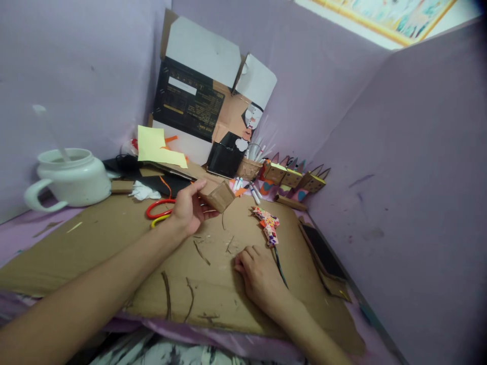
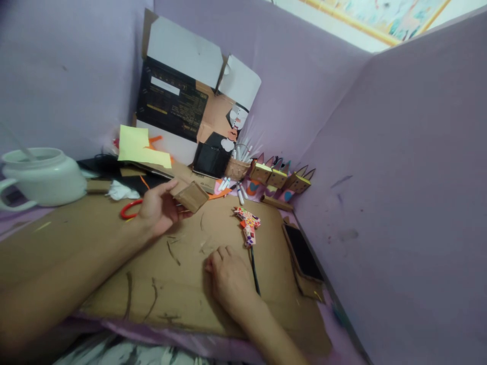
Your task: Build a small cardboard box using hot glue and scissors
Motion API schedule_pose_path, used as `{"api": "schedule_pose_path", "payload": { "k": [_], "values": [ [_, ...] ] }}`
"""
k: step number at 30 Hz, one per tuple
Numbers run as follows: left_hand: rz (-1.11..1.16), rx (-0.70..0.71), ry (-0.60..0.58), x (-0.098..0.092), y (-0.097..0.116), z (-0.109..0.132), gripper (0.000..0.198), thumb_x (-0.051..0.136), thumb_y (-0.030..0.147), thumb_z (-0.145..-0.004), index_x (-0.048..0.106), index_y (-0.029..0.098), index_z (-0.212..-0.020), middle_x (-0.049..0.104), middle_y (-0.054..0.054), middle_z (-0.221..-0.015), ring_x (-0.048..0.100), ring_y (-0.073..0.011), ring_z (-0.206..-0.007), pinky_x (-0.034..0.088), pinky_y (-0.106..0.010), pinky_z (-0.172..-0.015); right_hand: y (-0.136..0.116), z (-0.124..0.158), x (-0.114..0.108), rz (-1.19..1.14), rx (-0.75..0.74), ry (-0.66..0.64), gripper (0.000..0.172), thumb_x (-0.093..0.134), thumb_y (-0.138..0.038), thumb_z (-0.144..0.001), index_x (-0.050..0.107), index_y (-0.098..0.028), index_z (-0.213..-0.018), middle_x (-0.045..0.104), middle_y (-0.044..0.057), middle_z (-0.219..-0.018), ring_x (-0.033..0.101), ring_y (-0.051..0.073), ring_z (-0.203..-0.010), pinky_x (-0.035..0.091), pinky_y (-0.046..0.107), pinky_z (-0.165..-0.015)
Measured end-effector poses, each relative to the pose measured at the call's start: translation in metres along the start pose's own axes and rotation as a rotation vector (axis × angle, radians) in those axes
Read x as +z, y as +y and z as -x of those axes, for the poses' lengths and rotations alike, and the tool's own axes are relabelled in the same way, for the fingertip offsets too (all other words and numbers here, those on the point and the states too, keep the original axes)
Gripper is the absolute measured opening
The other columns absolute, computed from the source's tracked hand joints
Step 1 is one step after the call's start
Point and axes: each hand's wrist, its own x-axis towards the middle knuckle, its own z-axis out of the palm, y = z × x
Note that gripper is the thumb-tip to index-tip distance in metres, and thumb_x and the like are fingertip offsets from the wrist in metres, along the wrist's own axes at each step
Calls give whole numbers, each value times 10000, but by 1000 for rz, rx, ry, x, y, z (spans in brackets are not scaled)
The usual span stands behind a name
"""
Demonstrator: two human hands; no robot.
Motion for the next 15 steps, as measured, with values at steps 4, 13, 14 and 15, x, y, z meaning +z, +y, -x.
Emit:
{"api": "schedule_pose_path", "payload": {
  "k": [4, 13, 14, 15],
  "values": [
    [-3, 4, 9, 0, 0, 0, 224, 510, 293, -751, 587, 154, -909, 639, -62, -707, 599, -196, -527, 501, -330, -467, 6, 11, 0, -120, -74, 33, 176, 385, -118, -866, 512, -185, -765, 563, 64, -786, 497, 197, -746, 424, 317, -680],
    [-23, 11, -13, 2, 3, 1, 222, 484, 298, -773, 585, 142, -895, 632, -64, -700, 597, -191, -513, 499, -321, -456, 23, 20, 2, -811, 190, 795, 88, 528, -218, -853, 474, -226, -785, 491, -25, -678, 468, 119, -556, 408, 242, -524],
    [-21, 13, -10, 2, 3, 1, 222, 485, 297, -770, 586, 142, -895, 634, -66, -703, 598, -192, -516, 496, -318, -454, 24, 22, 3, -818, 202, 795, 67, 553, -223, -837, 490, -226, -815, 507, -22, -689, 473, 117, -549, 403, 236, -504],
    [-17, 14, -7, 2, 4, 1, 226, 488, 299, -766, 587, 142, -895, 638, -70, -709, 599, -194, -519, 494, -316, -452, 24, 23, 4, -815, 215, 780, 62, 563, -233, -830, 505, -225, -851, 519, -16, -697, 481, 117, -549, 398, 232, -489]
  ]
}}
